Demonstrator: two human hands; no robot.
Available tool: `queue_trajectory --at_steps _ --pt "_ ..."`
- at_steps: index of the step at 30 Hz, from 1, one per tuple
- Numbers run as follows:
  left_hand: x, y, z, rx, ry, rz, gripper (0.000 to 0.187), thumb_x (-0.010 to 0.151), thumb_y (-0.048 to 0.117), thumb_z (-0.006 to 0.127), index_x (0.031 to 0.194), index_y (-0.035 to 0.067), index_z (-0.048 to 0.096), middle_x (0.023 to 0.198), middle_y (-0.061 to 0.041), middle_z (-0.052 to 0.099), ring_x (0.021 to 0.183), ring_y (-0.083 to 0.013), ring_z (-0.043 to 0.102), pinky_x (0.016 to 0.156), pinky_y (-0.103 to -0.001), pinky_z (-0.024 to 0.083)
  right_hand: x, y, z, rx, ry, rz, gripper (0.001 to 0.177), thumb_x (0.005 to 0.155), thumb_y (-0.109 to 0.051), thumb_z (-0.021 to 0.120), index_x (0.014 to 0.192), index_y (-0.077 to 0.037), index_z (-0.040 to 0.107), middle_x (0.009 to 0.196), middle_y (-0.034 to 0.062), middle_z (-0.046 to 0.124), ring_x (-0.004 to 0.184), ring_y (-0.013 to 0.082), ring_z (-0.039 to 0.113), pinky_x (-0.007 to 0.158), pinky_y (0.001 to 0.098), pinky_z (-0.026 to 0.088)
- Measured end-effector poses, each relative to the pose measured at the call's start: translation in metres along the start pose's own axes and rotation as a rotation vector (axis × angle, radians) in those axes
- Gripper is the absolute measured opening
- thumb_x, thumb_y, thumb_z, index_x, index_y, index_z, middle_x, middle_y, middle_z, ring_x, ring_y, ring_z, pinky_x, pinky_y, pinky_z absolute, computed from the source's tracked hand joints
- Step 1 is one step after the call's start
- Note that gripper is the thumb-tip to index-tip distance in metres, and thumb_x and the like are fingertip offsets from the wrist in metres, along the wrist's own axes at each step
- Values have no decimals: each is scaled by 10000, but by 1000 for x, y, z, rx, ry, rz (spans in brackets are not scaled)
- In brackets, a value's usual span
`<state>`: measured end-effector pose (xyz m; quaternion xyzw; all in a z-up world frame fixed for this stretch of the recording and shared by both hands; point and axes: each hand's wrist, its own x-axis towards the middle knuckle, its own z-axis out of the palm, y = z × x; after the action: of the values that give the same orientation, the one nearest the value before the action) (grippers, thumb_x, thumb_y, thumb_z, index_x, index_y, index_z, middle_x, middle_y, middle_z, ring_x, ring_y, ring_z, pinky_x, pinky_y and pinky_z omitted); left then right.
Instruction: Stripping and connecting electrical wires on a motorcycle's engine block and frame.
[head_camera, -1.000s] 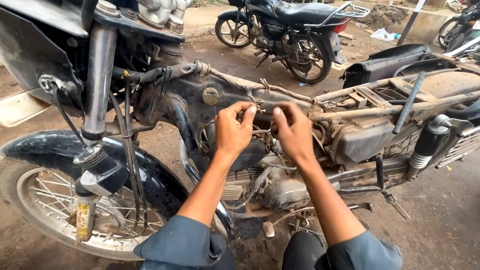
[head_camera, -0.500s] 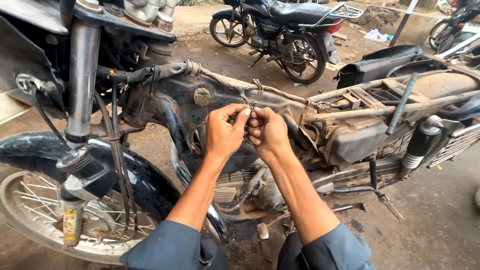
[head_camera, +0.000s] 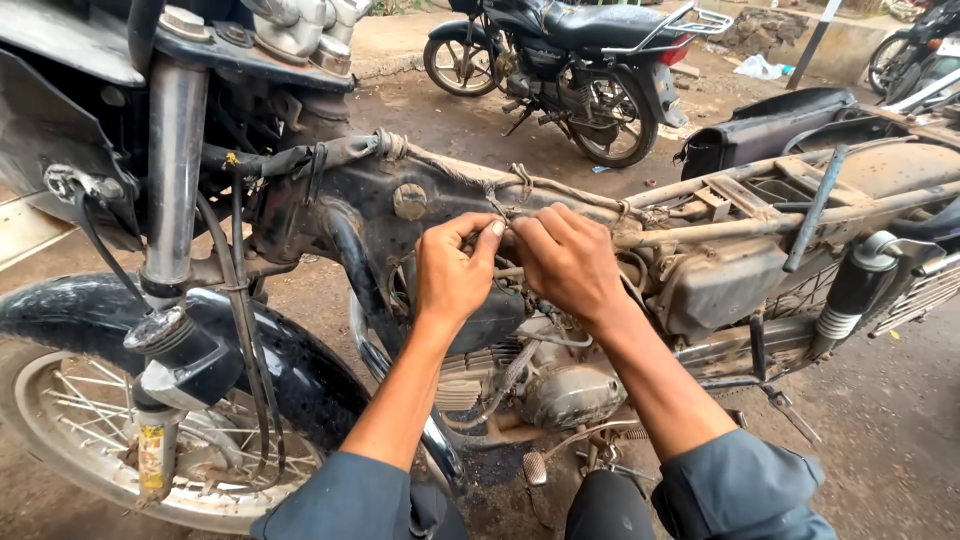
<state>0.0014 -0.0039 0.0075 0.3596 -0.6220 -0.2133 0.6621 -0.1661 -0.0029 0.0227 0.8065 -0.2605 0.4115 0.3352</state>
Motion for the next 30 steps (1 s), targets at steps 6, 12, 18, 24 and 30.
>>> queue_trajectory --at_steps 6,12,18,24,30 --pt "-1 -8 1 -15 0 114 148 928 119 710 1002 7 773 891 -92 793 760 -99 720 683 -277 554 -8 -14 24 452 -12 749 173 1018 -160 651 886 -49 645 642 -13 564 571 178 514 521 328 400" --pt "-2 -8 -2 -19 -15 39 166 922 124 707 1029 16 774 868 -67 792 750 -87 707 665 -270 545 -7 -17 10 610 -46 868 134 1021 -181 633 1030 -57 685 742 1 671 648 138 608 577 275 480" --pt "0 -12 1 -100 -30 8 155 939 119 699 1009 3 772 779 -20 754 687 -35 621 611 -237 505 0 -8 -9 84 89 160 251 949 -138 708 1161 -22 640 1017 113 689 902 261 685 754 342 545" --pt "1 -8 4 -97 -18 -48 146 933 110 707 990 0 783 731 9 708 646 -16 567 567 -220 462 3 -10 9 -39 67 -16 159 894 -2 698 1046 -16 654 929 90 680 773 247 659 662 374 518" --pt "-2 -3 2 -110 -44 82 148 951 92 670 1024 -5 755 802 -9 750 695 -31 635 618 -233 517 -7 -3 34 1356 86 1331 154 948 -167 624 862 -41 642 663 35 619 479 120 466 417 278 308"
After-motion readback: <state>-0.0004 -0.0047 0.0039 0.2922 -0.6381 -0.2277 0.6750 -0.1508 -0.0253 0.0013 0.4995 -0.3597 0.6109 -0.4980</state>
